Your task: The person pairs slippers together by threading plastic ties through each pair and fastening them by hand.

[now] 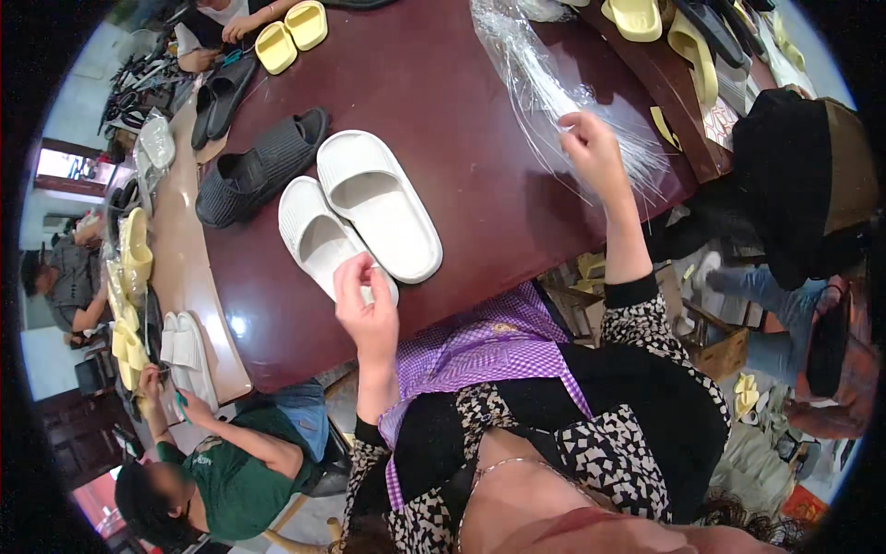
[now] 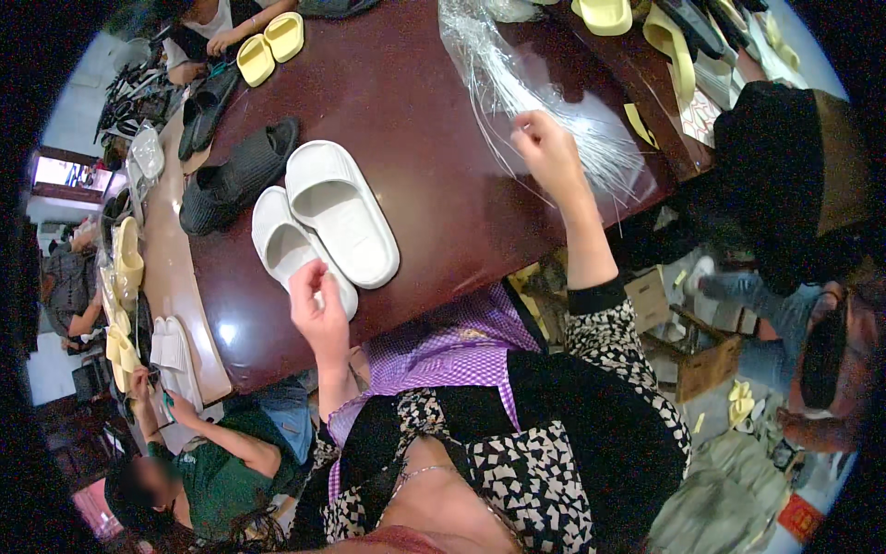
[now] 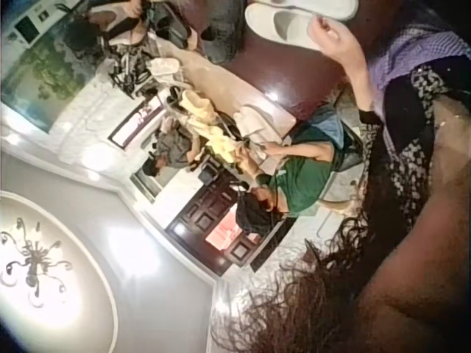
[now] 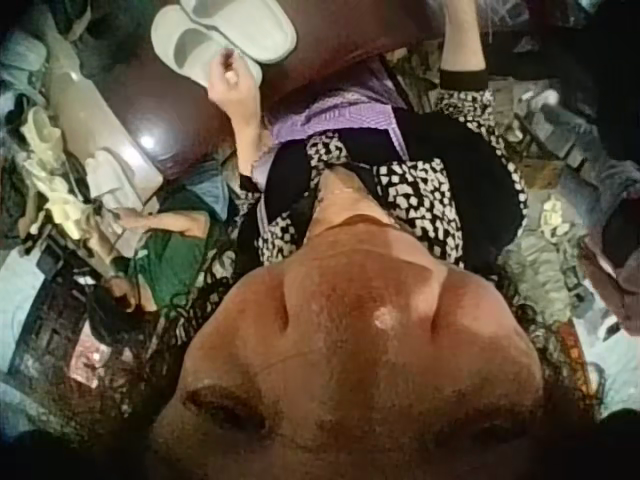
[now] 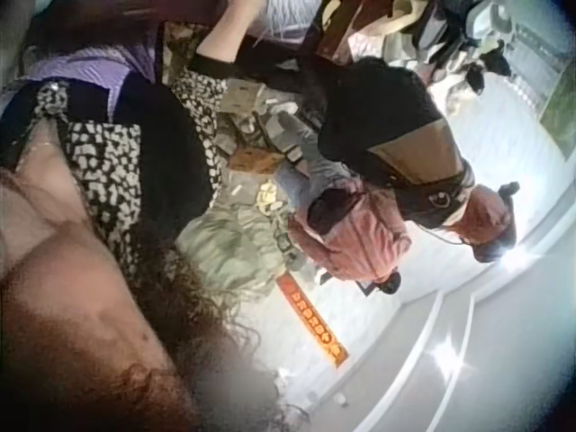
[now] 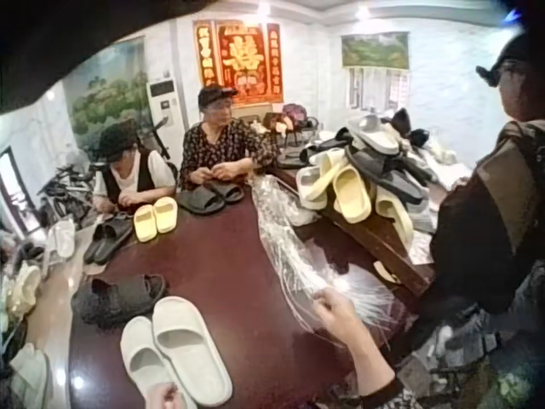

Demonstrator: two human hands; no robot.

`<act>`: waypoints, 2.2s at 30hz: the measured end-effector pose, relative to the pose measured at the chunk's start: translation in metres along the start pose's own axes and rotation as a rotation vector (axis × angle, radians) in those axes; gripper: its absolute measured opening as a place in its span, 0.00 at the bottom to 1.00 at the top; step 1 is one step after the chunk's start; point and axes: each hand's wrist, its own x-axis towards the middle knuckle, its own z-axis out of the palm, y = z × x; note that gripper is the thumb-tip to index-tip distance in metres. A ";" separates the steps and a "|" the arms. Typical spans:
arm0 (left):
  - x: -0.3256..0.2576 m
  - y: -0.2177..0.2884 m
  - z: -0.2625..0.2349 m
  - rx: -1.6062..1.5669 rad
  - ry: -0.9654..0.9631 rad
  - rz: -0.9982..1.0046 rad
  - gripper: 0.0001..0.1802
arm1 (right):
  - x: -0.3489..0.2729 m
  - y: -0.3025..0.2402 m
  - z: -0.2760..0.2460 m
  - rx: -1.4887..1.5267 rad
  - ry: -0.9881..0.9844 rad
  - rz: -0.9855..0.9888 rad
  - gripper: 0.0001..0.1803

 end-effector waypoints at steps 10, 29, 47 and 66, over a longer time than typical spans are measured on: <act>0.038 0.067 0.107 -0.080 -0.382 0.601 0.15 | -0.044 -0.019 -0.011 0.105 -0.265 -0.229 0.08; 0.051 0.053 0.118 0.064 -0.420 0.702 0.05 | -0.001 0.034 -0.010 -0.354 -0.354 -0.597 0.18; -0.026 0.071 -0.077 0.351 0.072 0.473 0.08 | -0.070 -0.042 -0.041 -0.409 -0.219 -0.508 0.15; -0.055 0.062 -0.049 0.140 -0.068 0.347 0.05 | -0.147 -0.142 0.063 0.174 -0.548 -0.731 0.06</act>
